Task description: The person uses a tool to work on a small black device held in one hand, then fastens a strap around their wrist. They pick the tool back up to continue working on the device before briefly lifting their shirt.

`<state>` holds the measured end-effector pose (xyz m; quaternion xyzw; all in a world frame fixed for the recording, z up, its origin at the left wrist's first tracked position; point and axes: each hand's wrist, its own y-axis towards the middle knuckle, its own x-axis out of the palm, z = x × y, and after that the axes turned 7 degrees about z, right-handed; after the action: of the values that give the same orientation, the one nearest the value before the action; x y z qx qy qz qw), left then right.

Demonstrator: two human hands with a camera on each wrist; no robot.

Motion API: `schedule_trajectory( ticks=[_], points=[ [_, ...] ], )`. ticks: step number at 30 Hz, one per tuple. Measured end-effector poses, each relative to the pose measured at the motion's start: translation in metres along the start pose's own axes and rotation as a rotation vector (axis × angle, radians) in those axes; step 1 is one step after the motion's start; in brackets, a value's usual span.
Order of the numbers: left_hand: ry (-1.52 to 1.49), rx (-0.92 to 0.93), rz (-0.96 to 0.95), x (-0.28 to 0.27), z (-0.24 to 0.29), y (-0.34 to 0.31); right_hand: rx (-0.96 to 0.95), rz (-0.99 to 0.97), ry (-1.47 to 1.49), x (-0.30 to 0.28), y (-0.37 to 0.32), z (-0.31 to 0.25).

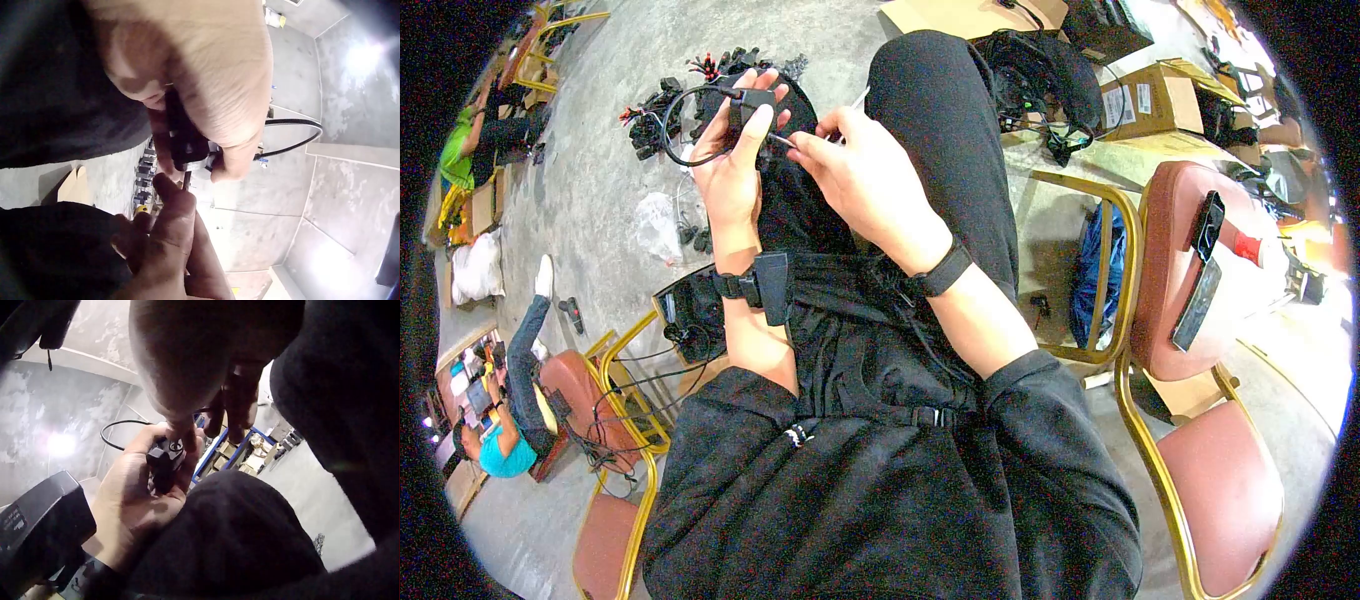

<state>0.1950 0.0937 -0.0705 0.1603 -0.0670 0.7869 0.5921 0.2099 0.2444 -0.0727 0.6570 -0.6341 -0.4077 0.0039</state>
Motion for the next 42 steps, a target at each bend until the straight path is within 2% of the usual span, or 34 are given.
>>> schedule_trajectory(
  ticks=[1,3,4,6,10,12,13,15,18,22,24,27,31,33,34,36,38,40,42],
  points=[
    [0.009,0.007,0.003,0.001,0.001,-0.001,0.000,-0.001,0.000,0.000,0.000,0.000],
    [0.019,0.015,0.007,0.003,0.002,-0.001,0.219,-0.066,0.218,0.000,0.001,-0.001],
    [0.006,0.015,0.011,0.003,0.003,-0.002,0.219,-0.067,0.218,-0.001,0.002,-0.003],
    [-0.008,0.016,0.015,0.004,0.003,-0.002,0.726,-0.229,0.611,-0.005,0.003,-0.010],
    [-0.048,0.026,0.032,0.005,0.002,-0.002,0.748,-0.224,0.612,-0.006,0.003,-0.012],
    [-0.046,0.039,0.032,0.005,0.001,-0.001,0.554,-0.151,0.486,-0.001,0.001,-0.008],
    [-0.044,0.035,0.031,0.005,0.001,-0.001,0.555,-0.151,0.485,0.001,0.000,-0.006],
    [-0.041,0.031,0.029,0.004,0.001,-0.001,0.226,0.038,0.255,0.004,0.000,-0.004],
    [-0.014,0.049,0.014,0.003,0.001,-0.001,0.245,-0.009,0.169,-0.002,0.001,-0.007],
    [-0.019,0.009,0.023,0.003,0.000,0.000,0.198,0.031,0.167,0.001,0.000,-0.002],
    [-0.037,-0.002,0.025,0.002,0.000,0.001,0.050,0.051,0.082,0.002,0.000,0.000],
    [-0.060,-0.014,0.053,0.003,0.000,0.001,0.026,0.036,0.038,0.001,0.001,-0.002],
    [-0.039,-0.011,0.055,0.002,-0.001,0.000,0.026,0.028,0.033,0.000,0.002,-0.002],
    [-0.003,-0.010,0.063,0.002,-0.001,0.001,0.278,-0.085,0.256,-0.003,0.004,-0.005],
    [-0.008,-0.010,0.044,0.001,-0.001,0.000,0.272,-0.080,0.259,-0.004,0.005,-0.007],
    [-0.028,-0.011,0.041,0.003,-0.001,0.000,0.633,-0.224,0.450,-0.006,0.005,-0.011],
    [-0.028,-0.015,0.053,0.004,0.002,0.000,0.604,-0.244,0.423,-0.007,0.006,-0.011],
    [-0.029,-0.025,0.064,0.004,0.004,-0.001,0.524,-0.186,0.498,-0.004,0.003,-0.008],
    [-0.012,-0.020,0.066,0.005,0.004,-0.001,0.531,-0.180,0.507,-0.003,0.002,-0.007]
  ],
)
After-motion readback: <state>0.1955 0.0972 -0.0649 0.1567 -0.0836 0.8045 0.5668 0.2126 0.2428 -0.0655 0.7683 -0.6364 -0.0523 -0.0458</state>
